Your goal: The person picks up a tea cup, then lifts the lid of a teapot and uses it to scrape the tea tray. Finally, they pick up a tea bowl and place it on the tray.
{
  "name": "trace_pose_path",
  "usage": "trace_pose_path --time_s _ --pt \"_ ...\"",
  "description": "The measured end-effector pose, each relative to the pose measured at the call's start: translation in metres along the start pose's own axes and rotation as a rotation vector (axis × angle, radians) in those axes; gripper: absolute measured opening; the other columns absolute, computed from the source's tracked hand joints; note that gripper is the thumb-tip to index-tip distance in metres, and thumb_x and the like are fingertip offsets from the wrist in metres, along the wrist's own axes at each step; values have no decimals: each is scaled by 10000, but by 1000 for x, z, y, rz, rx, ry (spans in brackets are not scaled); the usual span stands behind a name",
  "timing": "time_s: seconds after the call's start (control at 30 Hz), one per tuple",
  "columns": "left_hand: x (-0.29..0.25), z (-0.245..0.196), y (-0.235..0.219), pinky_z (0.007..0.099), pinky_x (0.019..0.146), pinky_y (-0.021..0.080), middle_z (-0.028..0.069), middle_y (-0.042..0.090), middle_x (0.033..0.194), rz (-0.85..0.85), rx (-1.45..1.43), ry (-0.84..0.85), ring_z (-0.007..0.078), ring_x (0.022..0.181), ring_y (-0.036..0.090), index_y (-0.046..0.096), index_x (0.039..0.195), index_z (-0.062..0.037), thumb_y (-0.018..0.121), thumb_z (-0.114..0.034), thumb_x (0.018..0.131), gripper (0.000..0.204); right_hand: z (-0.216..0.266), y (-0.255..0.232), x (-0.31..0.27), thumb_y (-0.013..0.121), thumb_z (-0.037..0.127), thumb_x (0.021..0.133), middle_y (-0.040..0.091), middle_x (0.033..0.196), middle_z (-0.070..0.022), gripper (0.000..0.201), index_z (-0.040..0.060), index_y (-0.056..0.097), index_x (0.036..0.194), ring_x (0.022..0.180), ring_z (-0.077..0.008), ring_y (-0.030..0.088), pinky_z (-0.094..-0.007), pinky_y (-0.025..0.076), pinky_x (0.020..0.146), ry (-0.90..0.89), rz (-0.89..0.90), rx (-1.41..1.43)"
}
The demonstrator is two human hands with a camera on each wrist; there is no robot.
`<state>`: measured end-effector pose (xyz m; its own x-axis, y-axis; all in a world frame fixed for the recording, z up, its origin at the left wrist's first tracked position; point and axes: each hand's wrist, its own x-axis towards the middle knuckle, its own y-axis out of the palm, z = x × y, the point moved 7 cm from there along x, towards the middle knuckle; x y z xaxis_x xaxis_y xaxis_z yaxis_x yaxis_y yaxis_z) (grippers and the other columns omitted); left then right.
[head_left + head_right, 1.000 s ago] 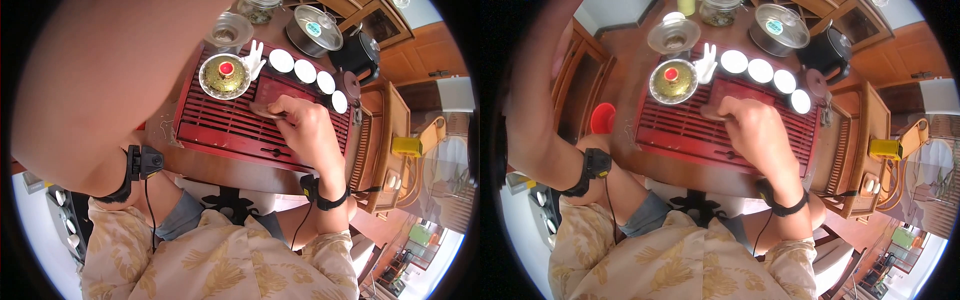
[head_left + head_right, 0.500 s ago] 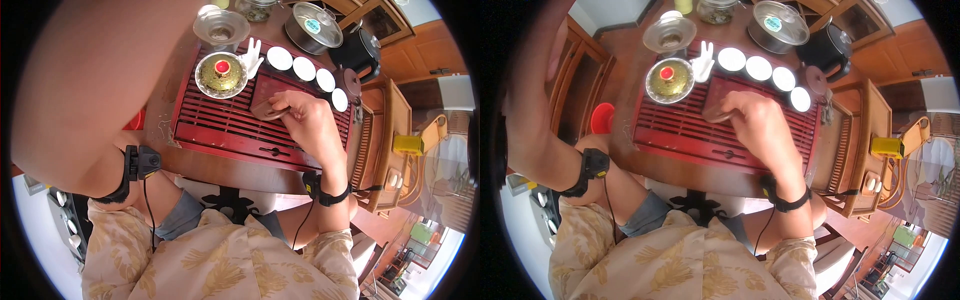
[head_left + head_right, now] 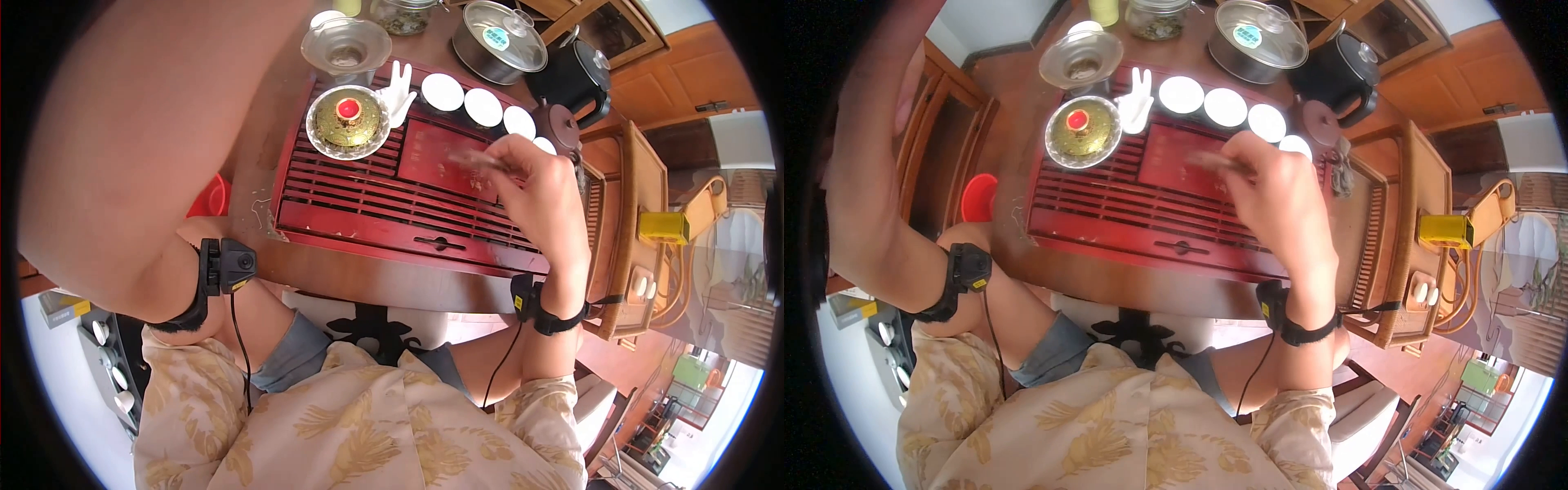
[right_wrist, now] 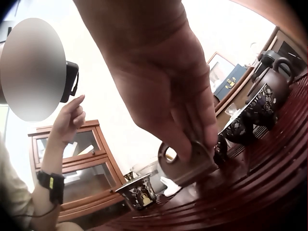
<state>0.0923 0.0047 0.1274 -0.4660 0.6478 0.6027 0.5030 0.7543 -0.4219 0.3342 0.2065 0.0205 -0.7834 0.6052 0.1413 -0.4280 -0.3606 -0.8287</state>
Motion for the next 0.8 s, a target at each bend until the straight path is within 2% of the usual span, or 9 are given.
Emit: trace_pose_path --time_s 0.07,0.27,0.37,0.4,0.5,0.53,0.63,0.8 --pt "1 -1 1 233 661 441 6 632 804 3 0 1 76 714 567 724 1067 -32 794 -108 1018 115 -11 1 2 778 56 914 775 883 -201 115 47 741 1023 838 -412 770 -451 607 752 33 -100 -67" --pt "-2 0 4 232 664 439 4 632 809 6 4 -8 75 719 568 727 1062 -32 795 -104 1016 109 -5 16 -4 768 41 874 763 859 -184 115 48 715 975 811 -414 756 -471 595 720 29 -146 -244" --pt "-2 -1 5 232 666 438 3 632 811 5 6 -9 74 722 569 729 1059 -32 795 -103 1016 107 3 21 -8 767 20 835 755 853 -184 126 47 702 940 805 -421 746 -489 589 717 -32 -87 -182" --pt "-3 -1 5 231 666 438 2 632 812 5 7 -9 74 723 569 729 1059 -32 795 -102 1016 106 6 21 -10 783 -10 841 766 862 -173 161 9 695 975 797 -359 777 -413 601 725 -57 -27 -142" --pt "-2 -3 8 231 668 437 1 631 814 7 9 -8 73 726 569 731 1056 -32 796 -101 1015 103 17 23 -15 749 -10 815 739 833 -212 132 37 703 929 810 -432 740 -504 584 726 -76 154 4" --pt "-2 -3 9 231 668 437 1 631 815 8 9 -8 73 727 569 731 1055 -32 796 -100 1015 102 16 25 -17 754 -3 827 740 827 -211 127 40 709 937 808 -435 739 -494 583 721 -70 205 0" --pt "-2 -4 12 231 670 436 0 631 817 14 11 -7 73 730 569 733 1053 -32 797 -98 1014 99 11 16 -12 760 18 850 742 828 -208 106 40 711 941 802 -435 740 -485 584 720 -57 95 91" --pt "-3 -4 15 230 672 435 -2 631 821 24 13 -10 72 735 570 736 1048 -32 797 -95 1013 95 -14 -2 -5 758 43 880 748 844 -213 97 35 710 963 819 -427 750 -478 591 742 54 -87 -144"
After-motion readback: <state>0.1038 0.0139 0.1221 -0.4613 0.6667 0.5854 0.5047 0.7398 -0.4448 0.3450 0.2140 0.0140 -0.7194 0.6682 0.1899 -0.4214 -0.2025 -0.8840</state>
